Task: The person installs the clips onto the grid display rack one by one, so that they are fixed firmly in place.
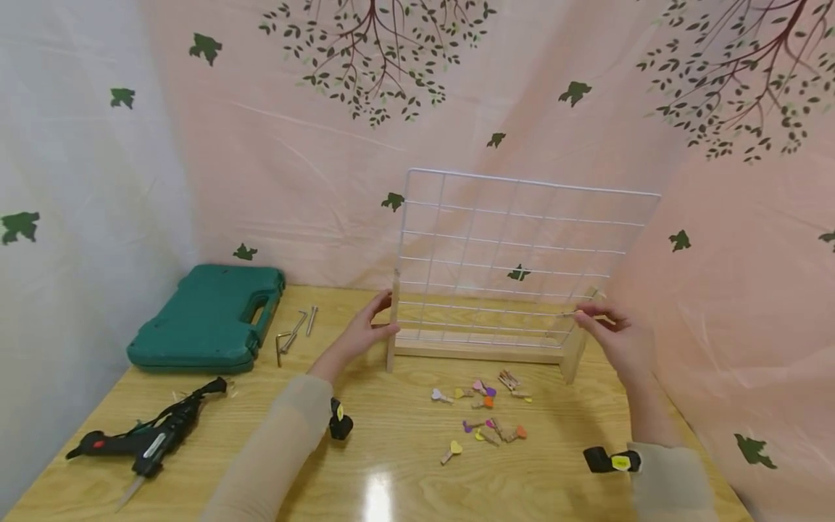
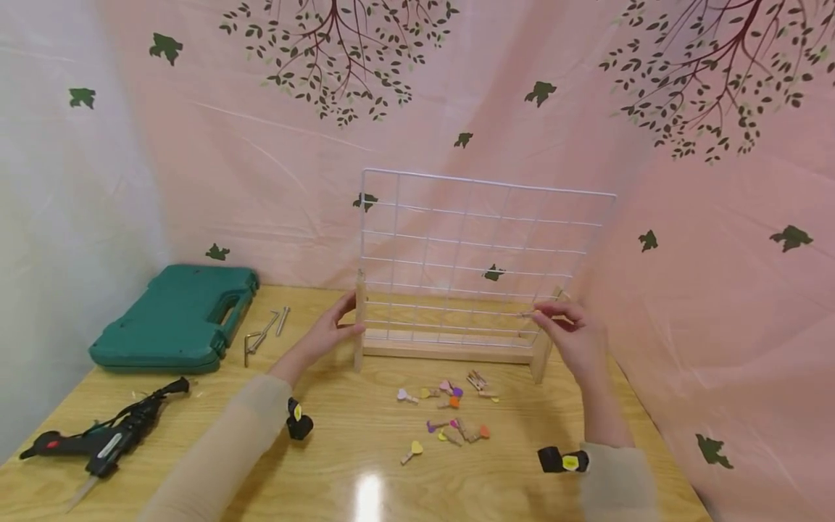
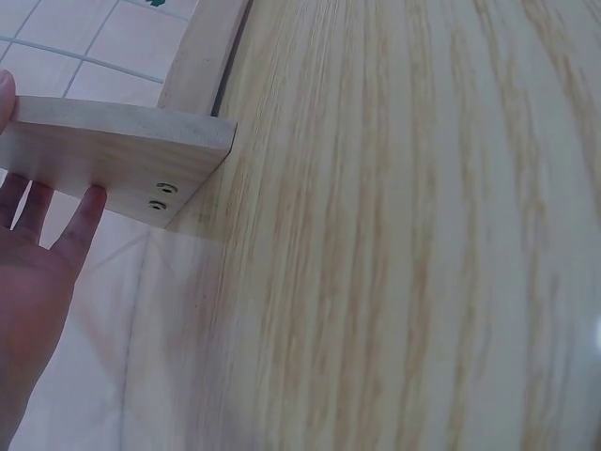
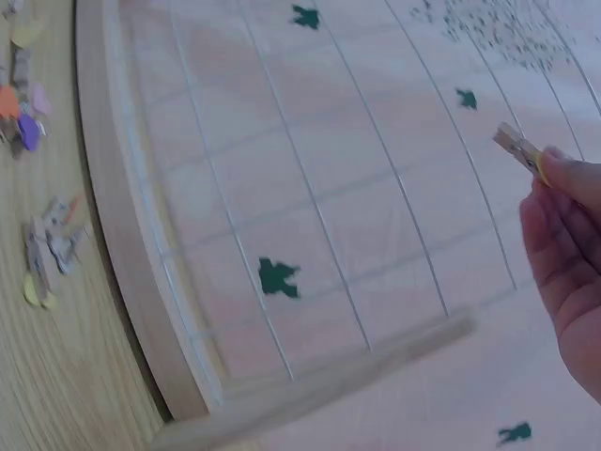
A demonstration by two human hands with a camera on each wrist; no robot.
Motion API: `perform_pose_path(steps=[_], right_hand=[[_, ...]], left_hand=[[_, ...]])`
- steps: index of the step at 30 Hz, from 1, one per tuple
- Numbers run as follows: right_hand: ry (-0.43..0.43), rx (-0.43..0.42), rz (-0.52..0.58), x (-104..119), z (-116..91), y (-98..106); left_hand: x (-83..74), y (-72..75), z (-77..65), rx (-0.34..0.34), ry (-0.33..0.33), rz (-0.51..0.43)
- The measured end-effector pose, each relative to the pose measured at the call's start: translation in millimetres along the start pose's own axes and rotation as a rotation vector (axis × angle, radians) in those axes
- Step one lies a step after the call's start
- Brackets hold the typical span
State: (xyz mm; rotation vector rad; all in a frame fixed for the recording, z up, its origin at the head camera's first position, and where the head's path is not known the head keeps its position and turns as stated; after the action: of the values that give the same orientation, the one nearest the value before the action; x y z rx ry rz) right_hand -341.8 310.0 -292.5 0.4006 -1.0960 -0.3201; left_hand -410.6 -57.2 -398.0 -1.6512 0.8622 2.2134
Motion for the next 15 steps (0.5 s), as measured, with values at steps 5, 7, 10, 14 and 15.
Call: perform_pose_path(steps=[5,7,10,14,15], right_hand=[[-0.031,-0.350,0.176,-19.0,-13.9,60.0],[-0.012,-0.451,0.247,-27.4,-16.9,74.7],[-0.008,-0.574,0.293,-40.6,-20.1,89.0],[-0.043,-0.683,0.236,-54.8,-19.9,96.8],[-0.051,-0.694,0.216,-57.3,-18.6,97.1]], left_hand=[[0.2,0.2,2.8,0.004,-0.010,-0.009],[-0.1,-0.2,3.3,0.010,-0.008,-0.010],[-0.2,-1.1,3.7,0.018,-0.004,-0.009],[1.8,-0.9,4.0,0.016,0.002,-0.013],[2.8,-0.7,4.1,0.015,0.002,-0.014]])
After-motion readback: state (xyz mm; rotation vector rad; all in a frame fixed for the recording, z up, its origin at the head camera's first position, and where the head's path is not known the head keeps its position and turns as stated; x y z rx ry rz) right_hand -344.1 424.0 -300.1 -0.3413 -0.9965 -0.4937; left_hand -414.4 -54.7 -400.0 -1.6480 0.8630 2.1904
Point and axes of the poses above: each hand's wrist, its own z-axis towards the middle knuckle, its own y-axis out of the back of the hand, x = y × z, the point moved 10 cm from there along z, towards the middle knuckle, and after that the axes turned 13 degrees about x, right-handed, at the moved point
